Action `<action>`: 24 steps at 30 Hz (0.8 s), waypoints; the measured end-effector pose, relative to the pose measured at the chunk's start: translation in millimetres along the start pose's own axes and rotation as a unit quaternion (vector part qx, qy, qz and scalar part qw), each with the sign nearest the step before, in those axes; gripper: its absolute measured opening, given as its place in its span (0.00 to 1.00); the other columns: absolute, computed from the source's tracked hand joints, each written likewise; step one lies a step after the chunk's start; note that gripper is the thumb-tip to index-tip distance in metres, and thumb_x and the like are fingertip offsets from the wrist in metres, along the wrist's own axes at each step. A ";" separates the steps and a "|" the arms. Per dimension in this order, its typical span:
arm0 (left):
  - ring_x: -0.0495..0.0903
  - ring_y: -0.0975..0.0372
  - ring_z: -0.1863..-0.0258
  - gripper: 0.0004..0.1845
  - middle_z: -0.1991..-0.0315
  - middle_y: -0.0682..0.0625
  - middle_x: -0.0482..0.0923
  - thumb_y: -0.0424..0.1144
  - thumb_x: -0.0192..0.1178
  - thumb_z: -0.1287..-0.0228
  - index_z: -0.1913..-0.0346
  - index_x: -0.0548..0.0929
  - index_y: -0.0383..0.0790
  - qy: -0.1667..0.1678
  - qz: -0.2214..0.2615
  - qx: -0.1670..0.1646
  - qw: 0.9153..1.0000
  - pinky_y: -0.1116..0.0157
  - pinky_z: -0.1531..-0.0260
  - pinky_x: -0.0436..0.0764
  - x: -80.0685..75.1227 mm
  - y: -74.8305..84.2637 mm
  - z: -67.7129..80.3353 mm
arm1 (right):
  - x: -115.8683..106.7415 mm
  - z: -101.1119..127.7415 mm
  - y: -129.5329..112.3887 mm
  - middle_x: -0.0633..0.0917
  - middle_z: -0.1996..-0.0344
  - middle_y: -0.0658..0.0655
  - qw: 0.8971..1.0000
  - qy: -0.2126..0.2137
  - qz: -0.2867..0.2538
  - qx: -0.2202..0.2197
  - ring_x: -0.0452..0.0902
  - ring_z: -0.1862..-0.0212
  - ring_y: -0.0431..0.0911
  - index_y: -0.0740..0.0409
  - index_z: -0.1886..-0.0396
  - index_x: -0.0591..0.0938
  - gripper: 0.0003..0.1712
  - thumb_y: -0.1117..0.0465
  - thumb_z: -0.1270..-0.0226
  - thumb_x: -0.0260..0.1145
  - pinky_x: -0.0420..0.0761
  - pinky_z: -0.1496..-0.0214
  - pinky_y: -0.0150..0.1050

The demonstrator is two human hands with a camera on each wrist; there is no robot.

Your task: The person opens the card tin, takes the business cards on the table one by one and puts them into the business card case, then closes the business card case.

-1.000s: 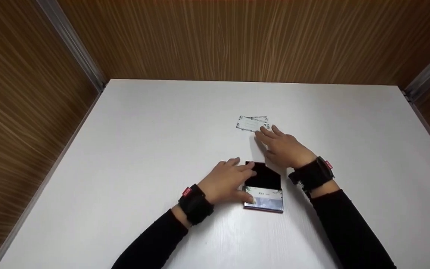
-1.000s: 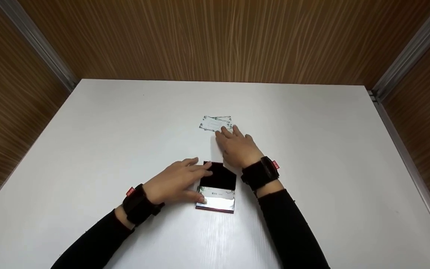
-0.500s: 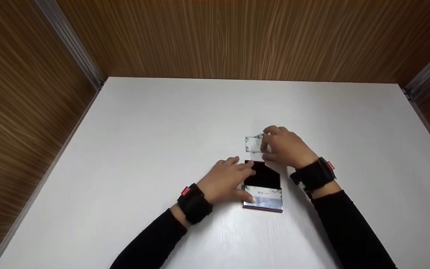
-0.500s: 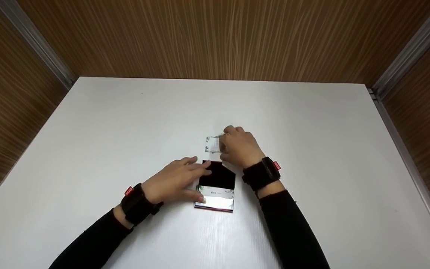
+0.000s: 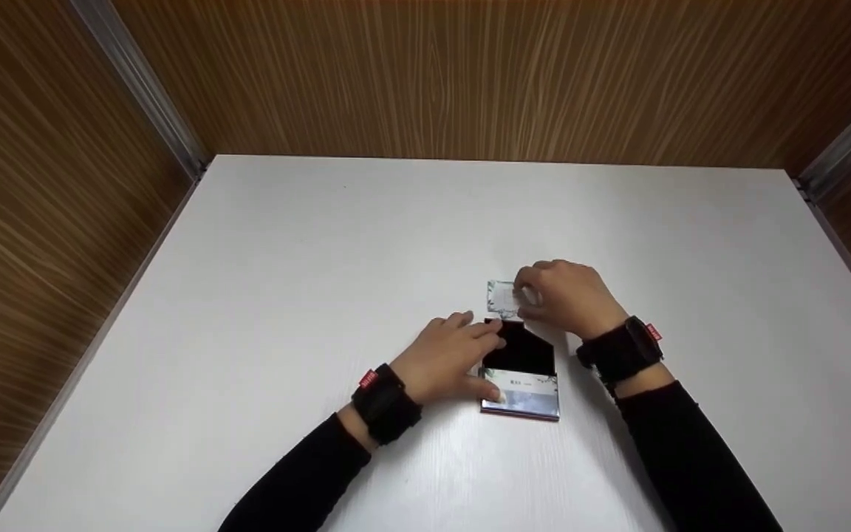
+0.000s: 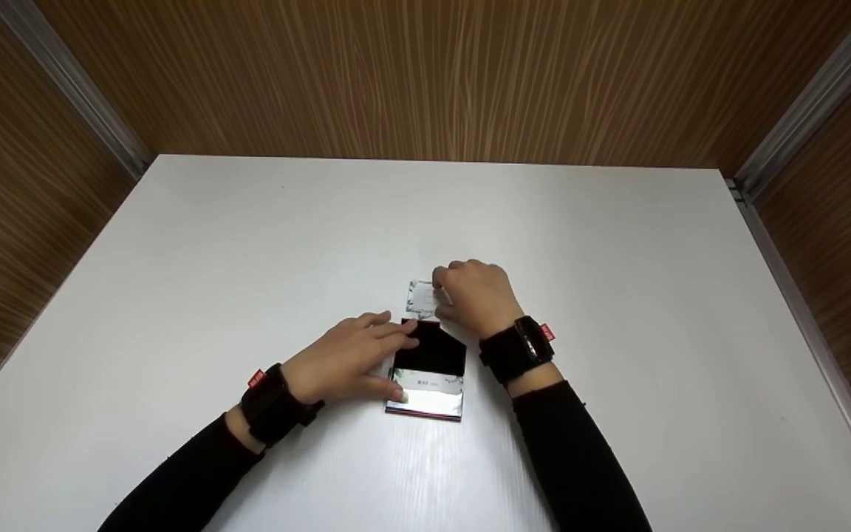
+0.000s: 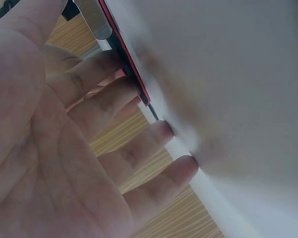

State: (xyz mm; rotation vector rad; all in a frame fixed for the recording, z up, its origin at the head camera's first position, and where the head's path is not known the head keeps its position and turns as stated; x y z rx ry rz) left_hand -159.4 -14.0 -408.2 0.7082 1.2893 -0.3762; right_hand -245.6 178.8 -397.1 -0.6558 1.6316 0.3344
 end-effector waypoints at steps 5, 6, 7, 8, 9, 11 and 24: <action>0.59 0.46 0.25 0.43 0.23 0.52 0.60 0.70 0.61 0.44 0.29 0.72 0.51 0.002 -0.005 0.003 1.000 0.46 0.33 0.65 0.3 -0.8 0.3 | 0.2 -0.8 -4.7 0.86 0.74 0.52 0.999 0.033 0.028 -0.016 0.81 0.72 0.50 0.53 0.59 0.87 0.09 0.56 0.37 0.70 0.79 0.72 0.49; 0.59 0.46 0.25 0.43 0.23 0.52 0.60 0.69 0.61 0.44 0.29 0.73 0.51 0.002 -0.005 0.003 1.000 0.46 0.33 0.66 0.3 -0.8 0.1 | -0.6 -1.1 -4.6 0.86 0.74 0.53 0.998 0.043 0.033 -0.015 0.81 0.73 0.51 0.53 0.59 0.86 0.08 0.58 0.36 0.69 0.79 0.73 0.49; 0.59 0.46 0.25 0.43 0.23 0.52 0.60 0.69 0.61 0.44 0.29 0.73 0.51 0.002 -0.004 0.002 1.000 0.46 0.32 0.65 0.0 -0.9 -0.2 | -2.1 -1.4 -4.1 0.86 0.75 0.53 0.998 0.057 0.038 -0.013 0.81 0.73 0.52 0.53 0.59 0.86 0.07 0.60 0.35 0.67 0.78 0.74 0.50; 0.59 0.46 0.25 0.42 0.23 0.52 0.60 0.69 0.61 0.44 0.29 0.72 0.51 0.002 -0.003 0.001 1.000 0.46 0.32 0.65 -0.3 -0.8 -0.7 | -4.1 -1.2 -2.9 0.86 0.75 0.54 0.996 0.075 0.043 -0.008 0.81 0.73 0.53 0.54 0.59 0.85 0.06 0.62 0.34 0.67 0.78 0.75 0.50; 0.58 0.46 0.25 0.43 0.23 0.52 0.60 0.69 0.62 0.44 0.29 0.72 0.51 0.002 0.000 0.000 1.000 0.46 0.32 0.65 -0.4 -0.6 -1.1 | -6.6 -0.8 -1.5 0.86 0.76 0.55 0.994 0.094 0.048 -0.002 0.81 0.74 0.53 0.54 0.59 0.85 0.06 0.65 0.35 0.66 0.78 0.76 0.50; 0.58 0.46 0.25 0.43 0.23 0.52 0.60 0.69 0.62 0.44 0.29 0.72 0.52 0.000 0.003 -0.001 1.000 0.46 0.31 0.64 -0.6 -0.2 -2.4 | -12.2 1.2 2.1 0.85 0.77 0.56 0.990 0.129 0.051 0.013 0.80 0.75 0.55 0.55 0.61 0.84 0.08 0.69 0.36 0.63 0.76 0.78 0.51; 0.58 0.46 0.25 0.42 0.23 0.53 0.59 0.69 0.62 0.44 0.29 0.72 0.52 0.000 0.002 -0.003 1.000 0.46 0.32 0.64 -3.4 -5.0 -7.6 | -49.0 19.6 -10.1 0.87 0.67 0.50 0.977 0.104 -0.186 -0.002 0.81 0.75 0.38 0.53 0.48 0.82 0.15 0.68 0.31 0.60 0.79 0.73 0.36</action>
Point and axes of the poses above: each hand's wrist, its own z-axis away from the middle knuckle, its own x-axis out of the palm, y = z × x, the point moved 3 cm from there along -z, towards the middle knuckle
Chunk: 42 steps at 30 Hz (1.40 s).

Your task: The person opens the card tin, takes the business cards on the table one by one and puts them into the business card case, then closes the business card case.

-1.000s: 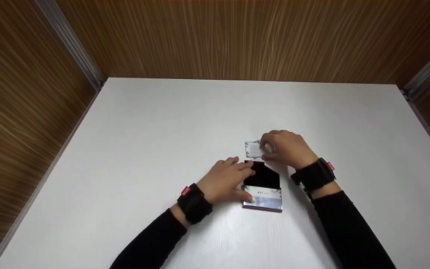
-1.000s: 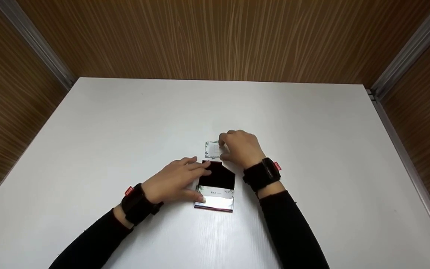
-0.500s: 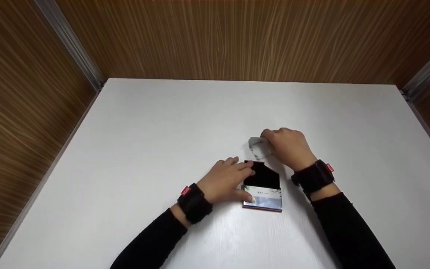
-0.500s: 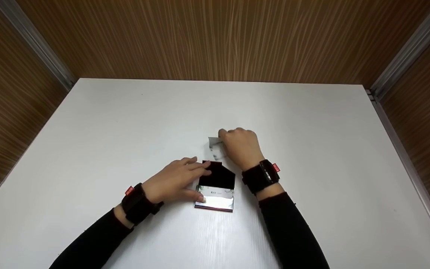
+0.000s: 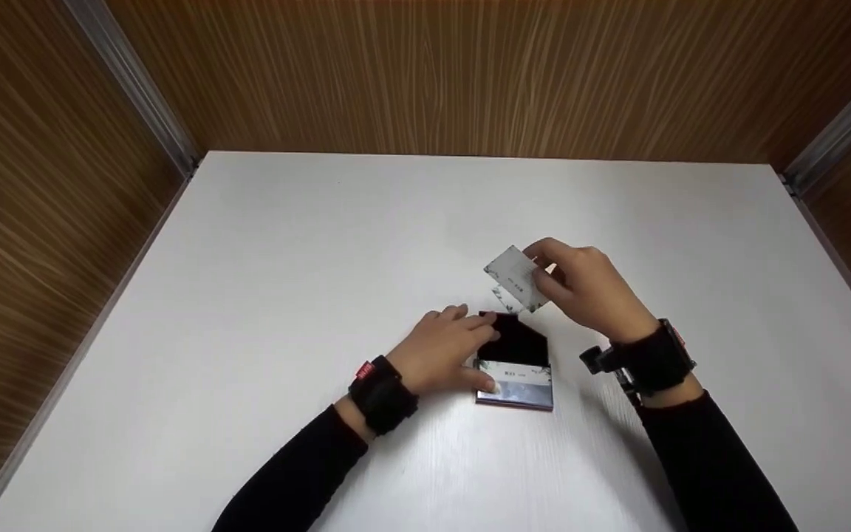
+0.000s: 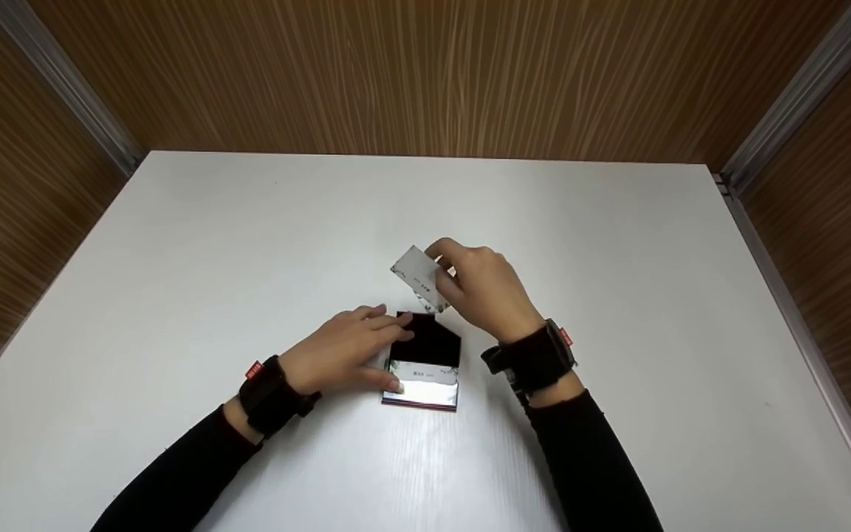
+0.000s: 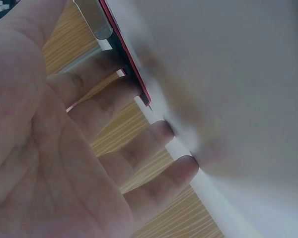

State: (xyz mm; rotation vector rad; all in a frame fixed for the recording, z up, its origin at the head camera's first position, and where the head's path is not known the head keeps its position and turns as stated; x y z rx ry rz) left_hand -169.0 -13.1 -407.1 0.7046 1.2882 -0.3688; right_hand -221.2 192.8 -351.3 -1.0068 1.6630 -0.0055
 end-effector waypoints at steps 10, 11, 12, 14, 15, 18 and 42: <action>0.59 0.45 0.25 0.40 0.24 0.53 0.61 0.67 0.63 0.43 0.30 0.73 0.52 0.003 -0.006 -0.002 1.000 0.45 0.33 0.65 -4.4 -1.9 -4.3 | -5.9 8.3 -1.5 0.81 0.49 0.52 0.995 -0.012 -0.093 -0.019 0.80 0.75 0.40 0.42 0.29 0.71 0.38 0.76 0.37 0.56 0.81 0.74 0.33; 0.58 0.45 0.25 0.40 0.24 0.53 0.61 0.67 0.63 0.43 0.30 0.73 0.52 0.003 -0.004 -0.002 1.000 0.45 0.32 0.65 -5.0 -1.9 -4.3 | -7.0 8.4 -1.2 0.82 0.51 0.51 0.996 0.000 -0.087 -0.025 0.79 0.76 0.40 0.45 0.33 0.74 0.33 0.75 0.36 0.57 0.80 0.75 0.32; 0.58 0.45 0.25 0.40 0.24 0.53 0.61 0.67 0.63 0.43 0.30 0.73 0.52 0.003 -0.002 -0.002 1.000 0.45 0.32 0.65 -5.5 -1.9 -4.3 | -8.3 8.2 -1.1 0.83 0.56 0.50 0.996 0.013 -0.083 -0.025 0.77 0.78 0.40 0.48 0.38 0.76 0.28 0.74 0.35 0.59 0.78 0.76 0.31; 0.58 0.45 0.25 0.41 0.23 0.53 0.60 0.67 0.63 0.43 0.30 0.73 0.52 0.001 0.003 -0.002 1.000 0.45 0.32 0.64 -6.5 -1.7 -3.6 | -10.9 8.0 -1.1 0.84 0.63 0.49 0.996 0.038 -0.078 -0.021 0.75 0.78 0.40 0.54 0.47 0.78 0.16 0.70 0.32 0.61 0.76 0.77 0.30; 0.58 0.45 0.25 0.41 0.23 0.53 0.60 0.67 0.63 0.43 0.30 0.73 0.52 0.002 0.003 -0.001 1.000 0.46 0.32 0.64 -7.0 -1.7 -3.2 | -11.9 7.8 -1.2 0.84 0.66 0.50 0.995 0.046 -0.082 -0.016 0.76 0.79 0.40 0.56 0.51 0.78 0.12 0.69 0.31 0.62 0.75 0.78 0.30; 0.58 0.46 0.25 0.41 0.24 0.53 0.61 0.68 0.64 0.44 0.30 0.74 0.52 0.006 0.005 0.000 1.000 0.46 0.32 0.64 -8.7 -1.8 -1.9 | -13.6 7.4 -1.5 0.84 0.66 0.51 0.993 0.046 -0.110 0.003 0.80 0.77 0.42 0.58 0.56 0.77 0.06 0.68 0.31 0.62 0.79 0.78 0.31; 0.59 0.49 0.25 0.39 0.24 0.55 0.61 0.68 0.65 0.45 0.34 0.75 0.51 -0.001 0.017 -0.005 1.000 0.48 0.31 0.63 -10.1 -3.6 -0.3 | -13.8 19.6 5.5 0.81 0.79 0.46 0.964 -0.223 -0.124 0.076 0.73 0.74 0.40 0.50 0.71 0.80 0.10 0.71 0.45 0.63 0.72 0.73 0.33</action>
Point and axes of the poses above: each hand's wrist, its own z-axis away from the middle knuckle, its own x-axis out of the palm, y = z × x, the point moved 3 cm from there along -z, towards the middle knuckle
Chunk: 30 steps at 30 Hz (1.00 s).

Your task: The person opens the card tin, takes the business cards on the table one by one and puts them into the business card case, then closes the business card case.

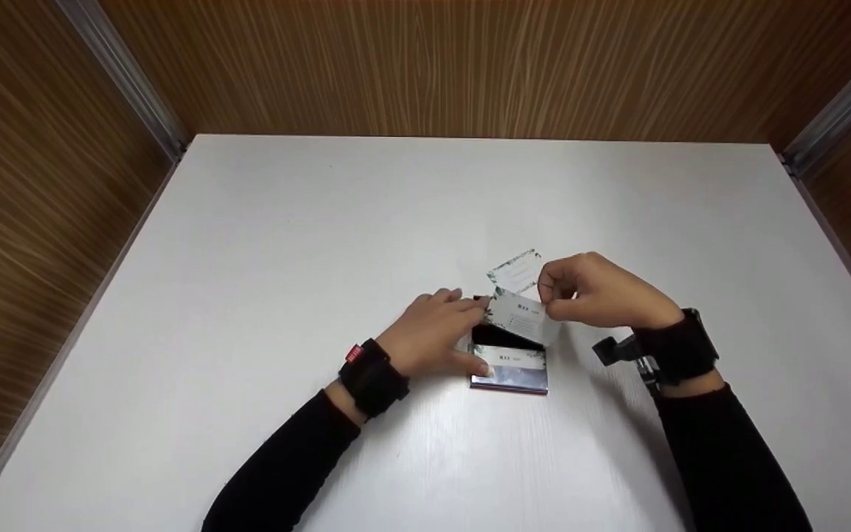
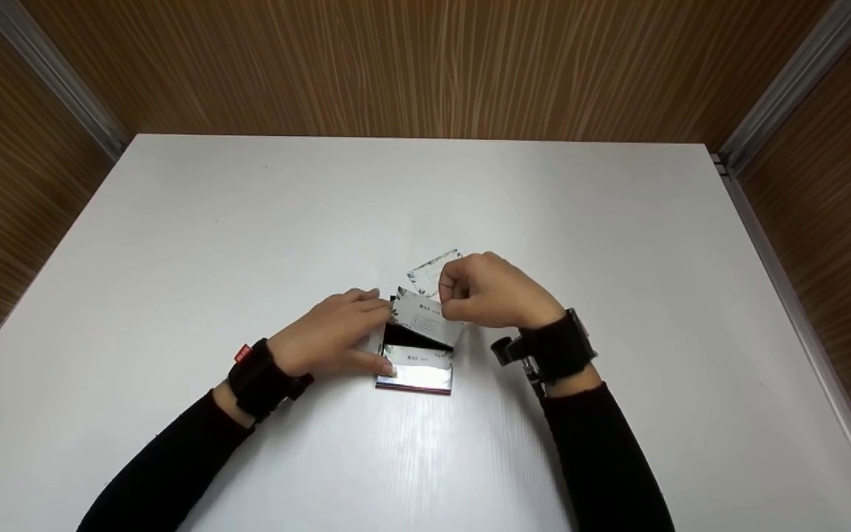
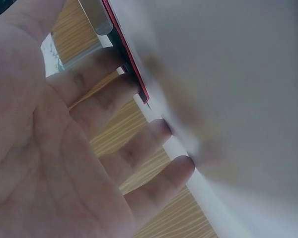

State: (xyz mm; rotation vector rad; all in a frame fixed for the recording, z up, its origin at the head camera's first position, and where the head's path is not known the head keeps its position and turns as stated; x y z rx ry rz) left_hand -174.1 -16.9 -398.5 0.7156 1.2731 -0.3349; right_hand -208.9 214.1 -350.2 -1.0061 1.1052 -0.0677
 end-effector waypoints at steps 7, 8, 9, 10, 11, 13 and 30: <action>0.61 0.53 0.27 0.46 0.25 0.57 0.63 0.69 0.67 0.47 0.28 0.70 0.52 0.003 0.008 0.006 1.000 0.52 0.32 0.65 -0.6 -5.9 1.7 | 5.5 -2.7 -1.6 0.80 0.78 0.45 1.000 -0.024 0.018 0.005 0.71 0.75 0.39 0.50 0.72 0.81 0.10 0.71 0.44 0.64 0.70 0.75 0.31; 0.62 0.52 0.27 0.47 0.25 0.56 0.63 0.69 0.67 0.47 0.27 0.69 0.51 0.004 0.005 0.007 1.000 0.52 0.32 0.66 -0.7 -6.2 2.0 | 7.8 -4.3 -2.3 0.80 0.79 0.45 0.999 -0.028 0.021 0.001 0.71 0.76 0.38 0.50 0.72 0.81 0.09 0.70 0.44 0.64 0.69 0.75 0.31; 0.62 0.52 0.28 0.49 0.26 0.56 0.64 0.69 0.67 0.48 0.25 0.67 0.50 0.004 0.002 0.006 1.000 0.52 0.33 0.66 -0.5 -6.4 2.1 | 10.6 -5.9 -3.1 0.80 0.79 0.45 0.999 -0.034 0.023 -0.003 0.71 0.76 0.38 0.50 0.72 0.81 0.09 0.70 0.44 0.64 0.70 0.75 0.31; 0.63 0.52 0.28 0.51 0.26 0.56 0.66 0.69 0.67 0.48 0.24 0.65 0.48 0.005 0.000 0.004 1.000 0.52 0.33 0.66 -0.5 -6.5 2.2 | 13.6 -7.7 -3.9 0.80 0.79 0.45 0.999 -0.039 0.026 -0.006 0.71 0.76 0.38 0.50 0.72 0.81 0.09 0.70 0.44 0.64 0.70 0.76 0.31; 0.63 0.52 0.28 0.52 0.27 0.55 0.67 0.69 0.67 0.48 0.24 0.63 0.47 0.006 -0.001 0.003 1.000 0.52 0.33 0.67 -0.5 -6.4 2.2 | 16.6 -9.4 -4.9 0.80 0.79 0.45 0.999 -0.045 0.029 -0.009 0.71 0.76 0.38 0.50 0.72 0.81 0.09 0.70 0.44 0.64 0.70 0.76 0.31; 0.64 0.53 0.29 0.51 0.27 0.56 0.67 0.68 0.67 0.48 0.24 0.64 0.48 0.008 -0.001 0.001 1.000 0.52 0.33 0.67 -0.4 -5.9 2.2 | 21.9 -12.0 -6.5 0.80 0.79 0.45 0.998 -0.052 0.041 -0.014 0.72 0.76 0.38 0.50 0.72 0.81 0.09 0.70 0.44 0.64 0.71 0.75 0.31; 0.61 0.51 0.27 0.42 0.26 0.55 0.65 0.67 0.67 0.46 0.29 0.73 0.55 0.006 0.024 0.010 1.000 0.51 0.33 0.65 -0.2 -2.6 4.5 | 40.8 -14.0 -4.0 0.82 0.75 0.46 0.993 -0.091 0.069 0.000 0.75 0.75 0.39 0.51 0.69 0.83 0.12 0.72 0.49 0.66 0.76 0.72 0.35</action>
Point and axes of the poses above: each hand's wrist, its own z-axis away from the middle knuckle, its own x-axis out of the palm, y = z × x, the point moved 3 cm from there along -z, towards the middle knuckle
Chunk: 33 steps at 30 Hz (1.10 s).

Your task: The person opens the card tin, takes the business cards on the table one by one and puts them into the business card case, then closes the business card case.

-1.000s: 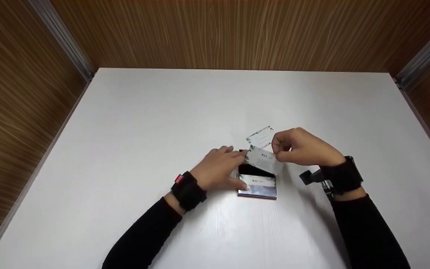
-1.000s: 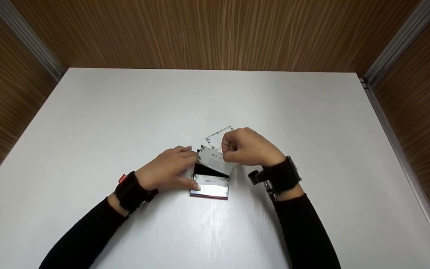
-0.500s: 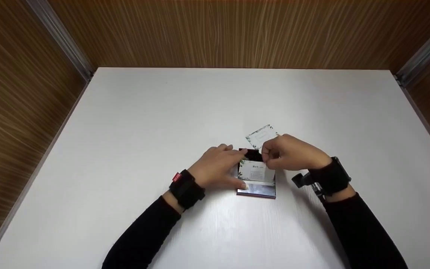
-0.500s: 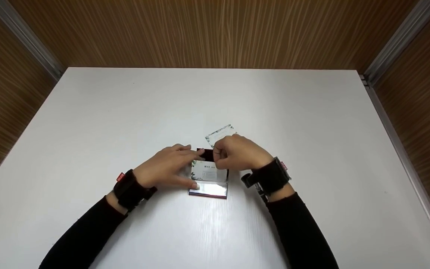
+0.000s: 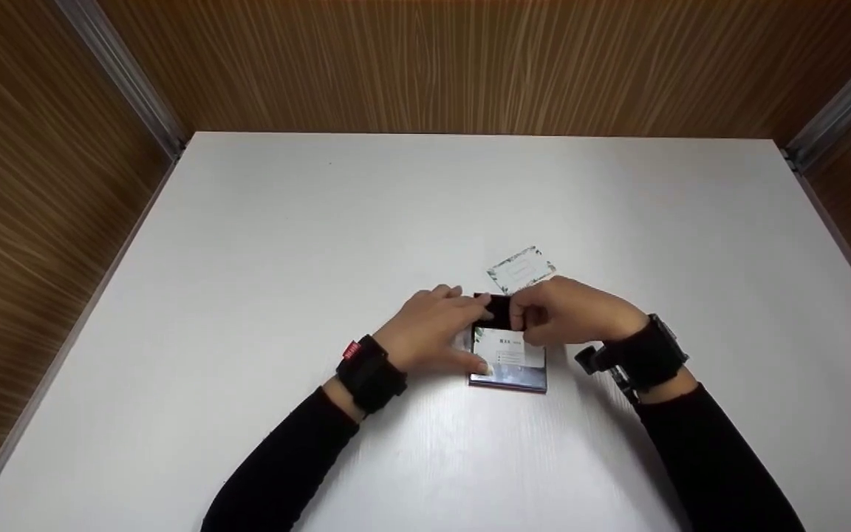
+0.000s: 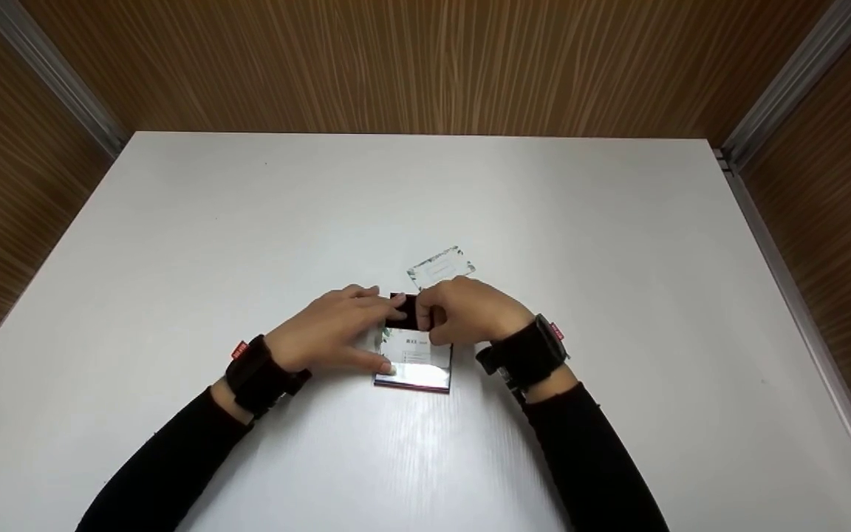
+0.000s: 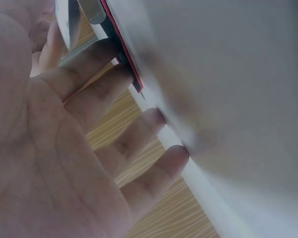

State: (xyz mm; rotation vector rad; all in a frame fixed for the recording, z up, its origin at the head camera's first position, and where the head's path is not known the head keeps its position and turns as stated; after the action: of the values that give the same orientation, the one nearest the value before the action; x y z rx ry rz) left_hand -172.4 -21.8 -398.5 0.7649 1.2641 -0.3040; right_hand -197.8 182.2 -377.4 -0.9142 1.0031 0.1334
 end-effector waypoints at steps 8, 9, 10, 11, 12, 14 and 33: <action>0.61 0.51 0.27 0.43 0.26 0.55 0.66 0.67 0.67 0.46 0.29 0.72 0.53 -0.003 -0.003 0.004 1.000 0.51 0.33 0.65 0.6 0.3 0.6 | 8.0 -2.4 -4.3 0.81 0.78 0.43 0.999 -0.016 0.027 -0.004 0.74 0.76 0.38 0.48 0.72 0.83 0.10 0.69 0.50 0.71 0.77 0.72 0.35; 0.62 0.51 0.28 0.43 0.26 0.55 0.66 0.67 0.67 0.46 0.29 0.72 0.53 -0.002 -0.005 0.006 1.000 0.51 0.33 0.66 0.6 0.4 0.6 | 9.2 -3.2 -4.7 0.81 0.79 0.43 0.999 -0.016 0.032 -0.007 0.74 0.76 0.37 0.48 0.73 0.83 0.10 0.69 0.51 0.71 0.76 0.72 0.35; 0.62 0.51 0.28 0.43 0.27 0.55 0.67 0.67 0.67 0.46 0.29 0.72 0.52 0.000 -0.007 0.008 1.000 0.51 0.33 0.66 0.5 0.4 0.6 | 10.2 -4.0 -5.2 0.80 0.80 0.43 0.999 -0.016 0.037 -0.010 0.74 0.76 0.37 0.48 0.74 0.83 0.11 0.69 0.51 0.71 0.76 0.72 0.34; 0.63 0.51 0.28 0.43 0.27 0.55 0.67 0.67 0.67 0.46 0.29 0.72 0.52 0.000 -0.010 0.009 1.000 0.51 0.33 0.67 0.5 0.3 0.8 | 11.4 -4.8 -5.7 0.80 0.80 0.42 0.999 -0.015 0.040 -0.013 0.73 0.77 0.37 0.48 0.74 0.83 0.11 0.69 0.52 0.71 0.75 0.72 0.34; 0.63 0.50 0.28 0.44 0.27 0.55 0.67 0.67 0.67 0.46 0.28 0.72 0.52 0.002 -0.013 0.010 1.000 0.51 0.34 0.67 0.4 0.2 1.0 | 12.4 -5.6 -6.0 0.79 0.81 0.42 0.999 -0.013 0.045 -0.014 0.73 0.77 0.37 0.48 0.75 0.83 0.11 0.70 0.53 0.71 0.75 0.73 0.34; 0.63 0.50 0.29 0.44 0.27 0.55 0.67 0.68 0.67 0.46 0.28 0.72 0.52 0.002 -0.019 0.010 1.000 0.51 0.34 0.68 0.6 -0.1 1.5 | 14.4 -7.2 -6.2 0.77 0.82 0.42 0.998 -0.008 0.053 -0.014 0.72 0.77 0.36 0.47 0.77 0.82 0.12 0.70 0.54 0.70 0.74 0.73 0.33; 0.60 0.51 0.26 0.44 0.25 0.55 0.63 0.69 0.65 0.46 0.29 0.72 0.53 -0.005 -0.010 -0.001 1.000 0.50 0.32 0.64 3.8 -2.6 2.9 | 0.6 -10.5 12.3 0.84 0.47 0.58 0.964 0.184 0.190 -0.009 0.80 0.47 0.56 0.53 0.45 0.86 0.17 0.59 0.34 0.69 0.80 0.47 0.54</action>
State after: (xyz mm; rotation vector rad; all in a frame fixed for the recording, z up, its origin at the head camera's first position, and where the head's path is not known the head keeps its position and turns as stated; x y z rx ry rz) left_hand -170.7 -24.8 -402.6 0.7477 1.2627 -0.3224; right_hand -210.4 182.4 -387.5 -0.7666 1.5221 0.3034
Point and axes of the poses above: each hand's wrist, its own z-axis away from the middle knuckle, its own x-axis out of the palm, y = z × x, the point moved 3 cm from there along -z, towards the middle knuckle
